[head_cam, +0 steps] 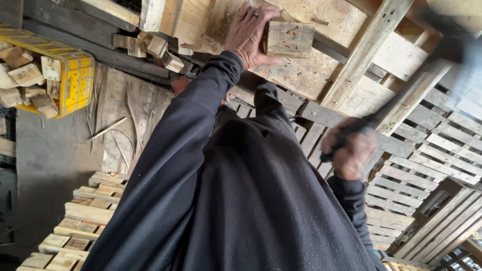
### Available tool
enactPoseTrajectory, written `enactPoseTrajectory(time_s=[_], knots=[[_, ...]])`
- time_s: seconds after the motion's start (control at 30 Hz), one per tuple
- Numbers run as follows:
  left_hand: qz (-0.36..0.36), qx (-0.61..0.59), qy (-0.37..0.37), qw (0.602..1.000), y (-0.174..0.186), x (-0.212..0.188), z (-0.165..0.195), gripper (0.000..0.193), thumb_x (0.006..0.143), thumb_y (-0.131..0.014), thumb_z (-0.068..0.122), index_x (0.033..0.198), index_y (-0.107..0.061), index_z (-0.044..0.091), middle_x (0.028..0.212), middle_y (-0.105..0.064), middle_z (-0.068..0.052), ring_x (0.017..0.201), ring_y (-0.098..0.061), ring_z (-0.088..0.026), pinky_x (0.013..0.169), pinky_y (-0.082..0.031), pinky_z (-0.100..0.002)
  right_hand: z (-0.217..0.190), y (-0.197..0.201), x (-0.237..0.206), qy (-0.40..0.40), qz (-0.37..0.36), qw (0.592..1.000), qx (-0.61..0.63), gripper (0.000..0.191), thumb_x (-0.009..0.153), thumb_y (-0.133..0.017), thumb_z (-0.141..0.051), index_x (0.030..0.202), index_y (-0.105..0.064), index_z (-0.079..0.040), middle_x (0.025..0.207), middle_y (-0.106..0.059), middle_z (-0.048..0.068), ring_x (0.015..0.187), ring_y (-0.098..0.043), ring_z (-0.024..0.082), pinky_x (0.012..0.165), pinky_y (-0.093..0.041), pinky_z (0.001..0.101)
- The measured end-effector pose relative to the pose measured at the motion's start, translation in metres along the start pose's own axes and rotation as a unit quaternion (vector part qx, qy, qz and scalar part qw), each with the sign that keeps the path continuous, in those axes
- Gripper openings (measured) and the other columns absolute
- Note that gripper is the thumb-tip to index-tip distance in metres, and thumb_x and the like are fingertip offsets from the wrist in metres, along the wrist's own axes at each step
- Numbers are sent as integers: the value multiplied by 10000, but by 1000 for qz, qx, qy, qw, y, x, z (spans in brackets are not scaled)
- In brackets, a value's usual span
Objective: The person dismantles wooden pallets on a work table, using a claw hammer to pry nails out of pallet boards and blocks. They pull extracted nails free by hand, toss scrap wood into a yellow crate, and sort usable wood pieces aside.
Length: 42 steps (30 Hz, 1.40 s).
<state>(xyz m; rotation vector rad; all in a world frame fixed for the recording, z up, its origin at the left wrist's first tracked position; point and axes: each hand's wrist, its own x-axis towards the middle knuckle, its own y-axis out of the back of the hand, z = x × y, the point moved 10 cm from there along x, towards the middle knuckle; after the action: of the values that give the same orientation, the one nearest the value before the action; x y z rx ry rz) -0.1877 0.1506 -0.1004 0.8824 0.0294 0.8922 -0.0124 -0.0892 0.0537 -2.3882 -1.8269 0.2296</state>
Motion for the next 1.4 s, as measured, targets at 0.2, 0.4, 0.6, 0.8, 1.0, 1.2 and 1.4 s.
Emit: enactPoseTrajectory(time_s=[0.2, 0.4, 0.6, 0.8, 1.0, 1.2, 1.4], knots=[[41, 9, 53, 998, -15, 9, 2, 1193, 508, -1024, 656, 1379, -382, 154, 1278, -581, -93, 1282, -521, -341, 1261, -105, -548, -135, -9, 4, 254, 22, 957, -142, 861, 892, -251, -852, 1220, -530, -107, 650, -514, 78, 418, -492, 178, 441, -510, 368], [71, 47, 59, 995, -16, 5, 5, 1258, 452, -1030, 648, 1358, -323, 137, 1256, -562, -100, 1318, -470, -364, 1256, -87, -561, -4, -37, 6, 140, -120, 884, -429, 310, 1125, -422, -385, 1146, -529, -95, 797, -579, 90, 562, -532, 119, 493, -475, 287], [47, 47, 86, 994, -17, 4, 0, 1286, 415, -1030, 672, 1331, -321, 115, 1218, -522, -152, 1270, -470, -362, 1257, -98, -526, 36, 27, 1, -189, 86, 961, -180, 319, 1128, -476, -285, 1001, -589, -15, 672, -571, 52, 479, -526, 172, 387, -470, 334], [31, 57, 88, 994, -24, 4, -2, 1309, 457, -1036, 665, 1366, -285, 95, 1263, -510, -130, 1292, -483, -353, 1290, -95, -510, -122, -13, 15, 304, -29, 948, -94, 648, 994, -374, -743, 1160, -579, -151, 684, -528, -12, 455, -453, 132, 433, -486, 352], [41, 66, 81, 994, -25, 5, 0, 1391, 422, -1014, 725, 1380, -256, 59, 1269, -500, -183, 1285, -467, -399, 1261, -80, -532, 91, 15, -3, -233, -16, 901, -366, 250, 1135, -459, -270, 1088, -577, -55, 772, -620, 80, 532, -580, 114, 450, -474, 267], [47, 109, 74, 990, -26, 11, 5, 1380, 475, -985, 771, 1389, -247, 46, 1285, -483, -217, 1287, -463, -426, 1248, -74, -511, -59, -1, 11, 108, -14, 992, -65, 637, 1001, -467, -731, 1007, -641, -119, 589, -558, 64, 362, -562, 167, 388, -491, 350], [17, 68, 108, 992, -28, 8, -1, 1303, 410, -996, 696, 1314, -297, 70, 1204, -481, -180, 1254, -487, -375, 1272, -81, -528, -118, -52, 12, 322, -18, 940, -109, 509, 1070, -460, -525, 988, -608, -45, 627, -563, 67, 437, -533, 150, 426, -455, 319]])
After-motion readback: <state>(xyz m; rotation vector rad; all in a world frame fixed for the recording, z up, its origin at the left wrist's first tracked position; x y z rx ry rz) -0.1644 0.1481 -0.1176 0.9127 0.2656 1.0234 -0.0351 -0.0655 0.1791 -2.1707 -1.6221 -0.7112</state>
